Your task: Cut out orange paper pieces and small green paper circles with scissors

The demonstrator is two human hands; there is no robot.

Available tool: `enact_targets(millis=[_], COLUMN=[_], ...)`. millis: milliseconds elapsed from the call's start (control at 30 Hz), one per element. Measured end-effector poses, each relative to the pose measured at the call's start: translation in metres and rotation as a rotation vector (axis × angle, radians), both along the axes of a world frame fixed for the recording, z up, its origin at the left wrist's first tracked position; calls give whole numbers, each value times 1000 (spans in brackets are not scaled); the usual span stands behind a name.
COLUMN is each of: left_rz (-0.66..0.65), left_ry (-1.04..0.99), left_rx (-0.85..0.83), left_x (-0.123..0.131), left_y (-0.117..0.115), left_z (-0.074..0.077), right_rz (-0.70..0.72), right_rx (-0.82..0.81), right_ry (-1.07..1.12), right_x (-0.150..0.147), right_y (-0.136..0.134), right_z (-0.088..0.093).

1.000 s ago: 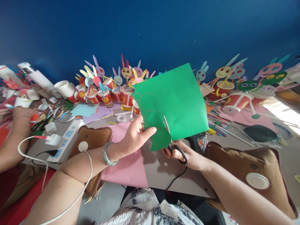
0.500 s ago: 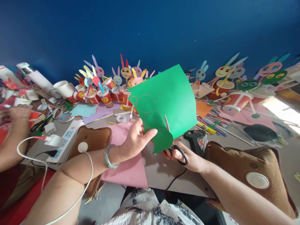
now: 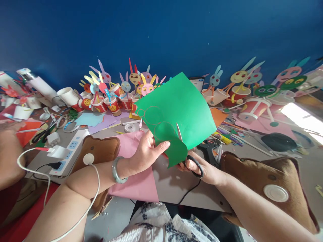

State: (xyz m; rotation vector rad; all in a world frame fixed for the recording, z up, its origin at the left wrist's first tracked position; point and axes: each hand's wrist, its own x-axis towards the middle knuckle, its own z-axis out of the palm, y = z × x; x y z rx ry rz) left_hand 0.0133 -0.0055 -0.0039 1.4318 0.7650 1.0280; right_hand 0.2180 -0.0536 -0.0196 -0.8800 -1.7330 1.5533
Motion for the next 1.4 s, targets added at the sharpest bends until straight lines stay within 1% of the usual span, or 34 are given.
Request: enact_targets(millis=[100, 167, 300, 433, 633, 767, 1000, 1167, 1400], left_rz=[-41, -32, -17, -46, -96, -103, -150, -161, -161], left_ry=[-59, -47, -9, -39, -15, 15, -21, -2, 7], left_rx=[-117, -137, -137, -115, -105, -116, -159, -142, -155], left_x=[1, 1, 0, 1, 0, 0, 0, 0, 0], left_y=[0, 0, -1, -2, -4, -4, -2, -2, -2], left_z=[4, 5, 3, 2, 3, 3, 10, 13, 13], right_rz=[-33, -55, -55, -37, -54, -42, -44, -48, -72], right_rx=[10, 8, 15, 41, 31, 25, 23, 37, 29], right_ry=[17, 14, -16, -55, -124, -124, -124, -95, -79], right_x=[-1, -1, -1, 2, 7, 9, 13, 9, 4], right_y=[-1, -2, 0, 3, 1, 0, 1, 0, -1], right_z=[1, 0, 1, 2, 0, -1, 1, 5, 7])
